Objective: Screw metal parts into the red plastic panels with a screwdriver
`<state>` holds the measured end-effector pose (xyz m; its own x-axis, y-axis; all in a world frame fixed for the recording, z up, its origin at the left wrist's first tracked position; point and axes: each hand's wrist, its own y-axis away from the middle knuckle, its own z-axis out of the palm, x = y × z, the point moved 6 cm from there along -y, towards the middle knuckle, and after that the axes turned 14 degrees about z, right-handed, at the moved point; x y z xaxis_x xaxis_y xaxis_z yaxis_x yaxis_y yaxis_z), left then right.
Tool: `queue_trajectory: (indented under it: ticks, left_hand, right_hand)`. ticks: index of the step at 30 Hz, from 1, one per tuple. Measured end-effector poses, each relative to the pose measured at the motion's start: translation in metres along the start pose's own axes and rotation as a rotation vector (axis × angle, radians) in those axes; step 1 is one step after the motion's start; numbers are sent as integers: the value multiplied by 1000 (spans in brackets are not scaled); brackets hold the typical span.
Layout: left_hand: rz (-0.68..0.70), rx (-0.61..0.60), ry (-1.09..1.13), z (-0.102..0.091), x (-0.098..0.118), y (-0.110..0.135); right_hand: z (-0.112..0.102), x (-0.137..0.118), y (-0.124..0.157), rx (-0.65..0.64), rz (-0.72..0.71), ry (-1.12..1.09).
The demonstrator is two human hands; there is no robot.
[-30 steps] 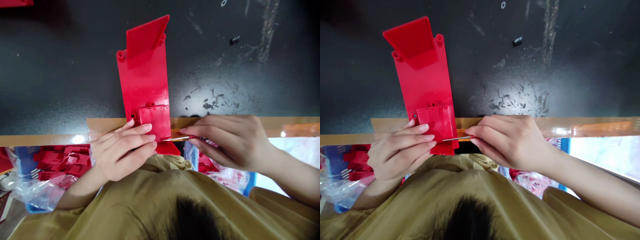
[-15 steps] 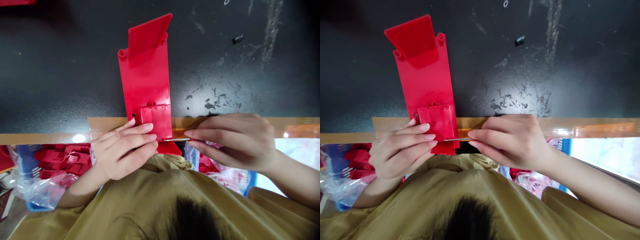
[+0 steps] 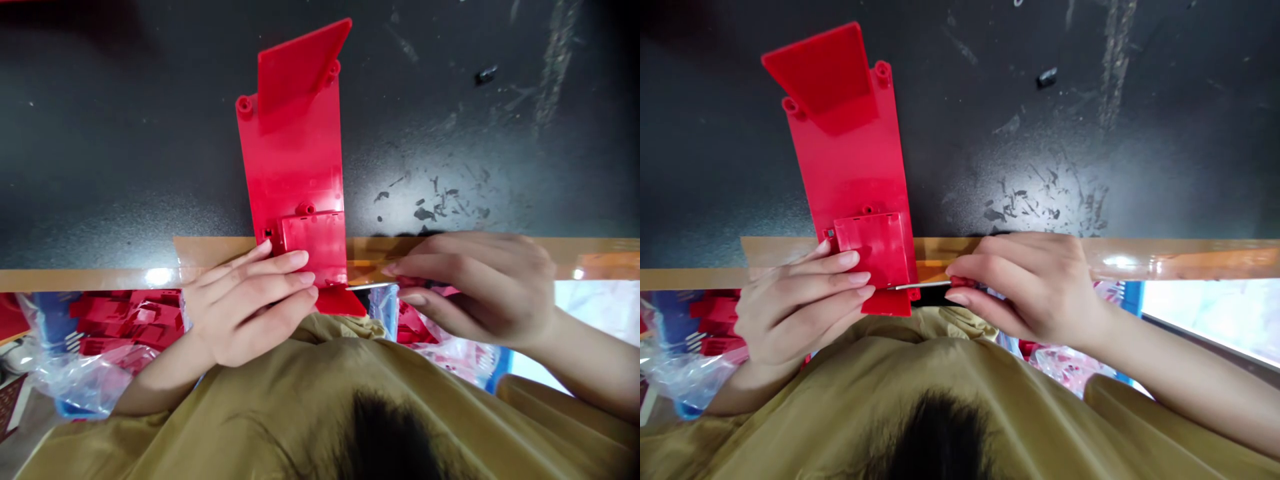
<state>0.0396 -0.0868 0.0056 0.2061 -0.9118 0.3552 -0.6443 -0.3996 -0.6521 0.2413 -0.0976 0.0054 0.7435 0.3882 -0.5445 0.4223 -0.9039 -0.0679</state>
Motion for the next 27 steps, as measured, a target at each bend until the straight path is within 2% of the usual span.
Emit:
queue_trajectory:
  ticks: [3,8,14,22,27]
  left_hand:
    - [-2,-13,1,0,0,-2]
    - [3,-9,5,0,-1,-4]
    - [15,2,-4,0,1,-3]
    - [-13,-25,-9,1,2,-1]
    - [-1,6,-9,0,1,-1]
  right_hand:
    - [-1,0,0,-31,18,-18]
    - [-2,-6,0,-10,-58,117]
    - [-1,-8,-2,-20,-26,136]
    - [5,-12,-1,3,1,293]
    - [7,-12,-1,-61,37,313]
